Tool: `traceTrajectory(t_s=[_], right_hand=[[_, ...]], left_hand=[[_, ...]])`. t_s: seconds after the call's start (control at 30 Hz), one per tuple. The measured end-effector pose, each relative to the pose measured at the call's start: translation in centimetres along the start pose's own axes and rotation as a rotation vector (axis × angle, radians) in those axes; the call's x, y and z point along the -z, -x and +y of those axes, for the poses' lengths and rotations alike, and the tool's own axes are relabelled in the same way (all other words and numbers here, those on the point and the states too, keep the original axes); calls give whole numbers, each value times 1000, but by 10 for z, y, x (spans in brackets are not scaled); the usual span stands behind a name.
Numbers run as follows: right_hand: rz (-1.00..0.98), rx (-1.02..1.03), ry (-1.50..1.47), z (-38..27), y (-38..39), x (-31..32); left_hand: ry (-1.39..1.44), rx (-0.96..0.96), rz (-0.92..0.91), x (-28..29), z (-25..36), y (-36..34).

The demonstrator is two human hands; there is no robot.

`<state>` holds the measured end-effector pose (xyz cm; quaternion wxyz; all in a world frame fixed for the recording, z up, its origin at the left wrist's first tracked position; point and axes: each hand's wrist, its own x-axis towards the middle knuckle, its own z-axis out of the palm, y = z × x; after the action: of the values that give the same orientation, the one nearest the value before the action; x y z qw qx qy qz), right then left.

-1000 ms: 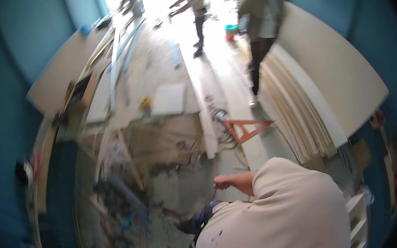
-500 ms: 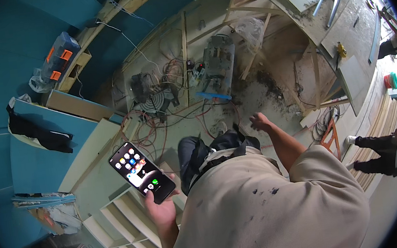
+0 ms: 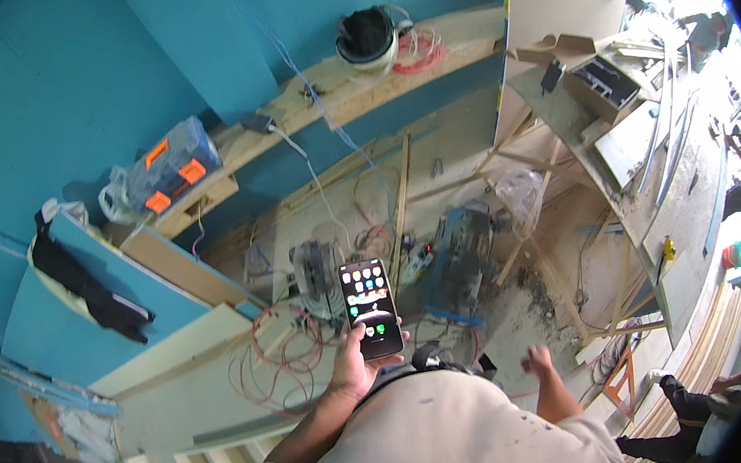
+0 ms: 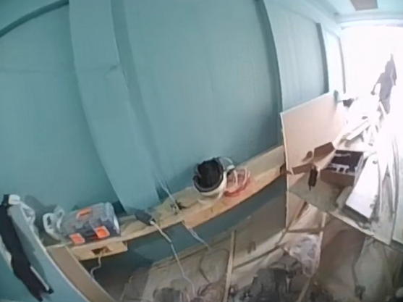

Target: The person measures a white wooden panel using a tape measure and marks it with a pencil. They then use a speed square as a guide and a circular saw to cut the panel into smaller pieces.

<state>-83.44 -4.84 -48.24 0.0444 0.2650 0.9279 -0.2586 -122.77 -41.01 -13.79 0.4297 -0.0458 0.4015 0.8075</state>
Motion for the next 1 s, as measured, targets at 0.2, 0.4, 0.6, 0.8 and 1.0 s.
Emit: traceTrajectory(t_s=[0.2, 0.4, 0.6, 0.8, 1.0], right_hand=[[-104, -1139, -754, -82, 143, -37], [-352, -741, -326, -229, 111, 6], [37, -835, -286, -317, -1, 63], [318, -836, -364, -362, 13, 69], [148, -1088, -363, -333, 101, -31]], left_hand=[[-67, 99, 36, 101, 96, -119], [46, 97, -172, 180, 168, -210], [-33, 177, -169, 99, 205, -207], [-125, 405, -383, 54, 121, -205], [-121, 457, -439, 14, 94, -175]])
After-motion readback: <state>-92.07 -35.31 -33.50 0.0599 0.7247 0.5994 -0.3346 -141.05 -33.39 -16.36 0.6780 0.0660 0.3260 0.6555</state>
